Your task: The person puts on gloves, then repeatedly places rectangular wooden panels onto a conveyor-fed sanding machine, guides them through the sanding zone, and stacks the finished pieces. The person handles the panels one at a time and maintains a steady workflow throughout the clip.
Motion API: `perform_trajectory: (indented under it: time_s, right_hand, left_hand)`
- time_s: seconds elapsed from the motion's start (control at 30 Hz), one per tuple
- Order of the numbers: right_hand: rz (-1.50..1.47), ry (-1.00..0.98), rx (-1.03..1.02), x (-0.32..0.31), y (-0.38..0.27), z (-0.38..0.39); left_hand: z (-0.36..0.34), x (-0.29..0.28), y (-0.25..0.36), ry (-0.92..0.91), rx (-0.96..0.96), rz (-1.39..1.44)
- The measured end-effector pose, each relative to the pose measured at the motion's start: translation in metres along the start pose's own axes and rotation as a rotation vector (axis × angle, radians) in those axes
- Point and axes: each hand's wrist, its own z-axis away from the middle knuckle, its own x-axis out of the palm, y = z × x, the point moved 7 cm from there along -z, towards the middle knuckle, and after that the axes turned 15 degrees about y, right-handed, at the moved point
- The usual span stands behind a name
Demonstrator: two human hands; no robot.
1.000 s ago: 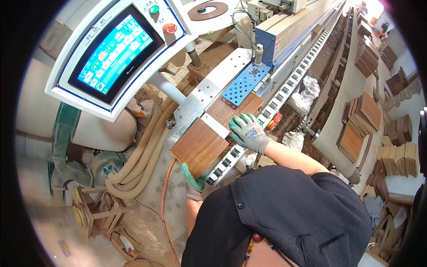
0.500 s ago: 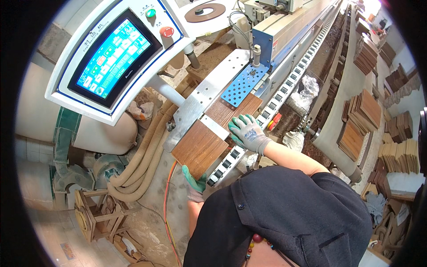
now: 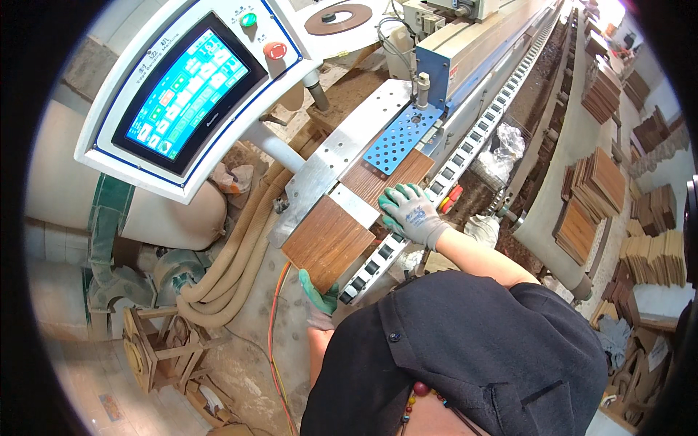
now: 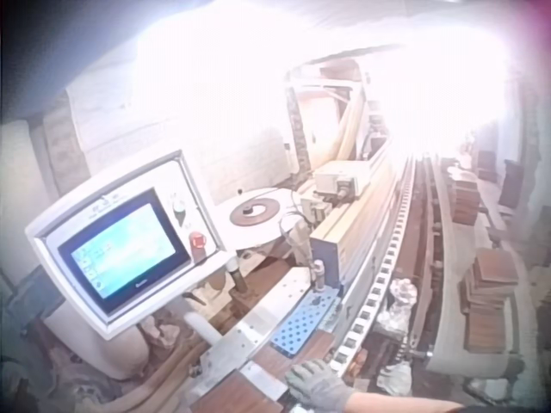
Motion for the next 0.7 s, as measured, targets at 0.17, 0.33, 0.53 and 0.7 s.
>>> perform_trajectory:
  time_s: [0.17,0.33,0.53,0.7]
  right_hand:
    - [0.095,-0.028,0.024,0.001,0.034,-0.005]
    - [0.230,-0.084,0.114,-0.002,0.086,-0.012]
    - [0.297,0.060,0.180,-0.017,0.145,-0.018]
    - [0.343,0.057,0.394,-0.022,0.178,-0.024]
  left_hand:
    - [-0.002,-0.001,0.000,-0.020,0.004,-0.019]
    - [0.006,-0.001,0.002,0.063,0.006,-0.038]
    - [0.010,0.005,0.006,0.001,0.002,-0.026]
    - [0.003,0.001,0.002,-0.025,-0.011,-0.001]
